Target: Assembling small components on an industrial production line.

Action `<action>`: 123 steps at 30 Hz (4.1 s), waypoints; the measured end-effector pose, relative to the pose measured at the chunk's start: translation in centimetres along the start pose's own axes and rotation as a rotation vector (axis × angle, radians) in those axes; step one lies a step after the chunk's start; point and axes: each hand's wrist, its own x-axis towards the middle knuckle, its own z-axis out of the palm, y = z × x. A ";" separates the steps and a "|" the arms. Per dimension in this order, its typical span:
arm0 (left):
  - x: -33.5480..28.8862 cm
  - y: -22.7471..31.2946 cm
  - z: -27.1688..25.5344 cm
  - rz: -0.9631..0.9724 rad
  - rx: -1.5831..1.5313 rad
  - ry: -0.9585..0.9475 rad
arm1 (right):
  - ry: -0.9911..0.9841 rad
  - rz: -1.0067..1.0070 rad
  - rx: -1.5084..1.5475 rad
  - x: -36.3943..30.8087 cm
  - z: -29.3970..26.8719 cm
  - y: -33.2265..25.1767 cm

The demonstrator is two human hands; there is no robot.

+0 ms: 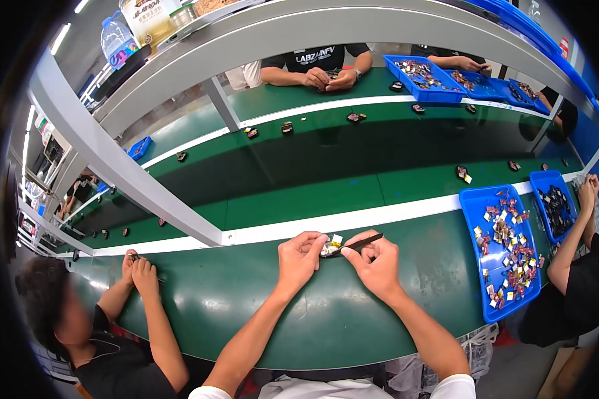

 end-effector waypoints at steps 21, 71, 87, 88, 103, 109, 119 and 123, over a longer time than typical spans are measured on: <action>-0.5 0.4 0.4 0.096 0.023 -0.001 | 0.023 0.177 0.222 0.1 0.3 0.5; 0.8 -0.5 -2.1 -0.121 -0.394 -0.358 | 0.064 -0.019 0.021 -0.7 0.4 -0.4; 0.7 -0.9 -1.9 -0.108 -0.395 -0.328 | 0.041 -0.023 0.000 -0.8 0.5 -0.5; 0.7 -1.0 -1.9 -0.106 -0.391 -0.329 | 0.041 -0.022 0.000 -0.7 0.5 -0.5; 0.6 -1.0 -1.9 -0.116 -0.369 -0.336 | 0.023 0.014 -0.019 -0.6 0.3 -0.6; 0.5 -1.1 -1.7 -0.124 -0.365 -0.324 | 0.014 -0.076 -0.124 -0.7 0.2 -0.5; 0.6 -1.1 -1.8 -0.119 -0.347 -0.321 | 0.006 -0.275 -0.300 -0.6 0.4 -1.1; 0.7 -1.4 -1.7 -0.121 -0.359 -0.325 | -0.001 -0.321 -0.334 -0.6 0.2 -0.7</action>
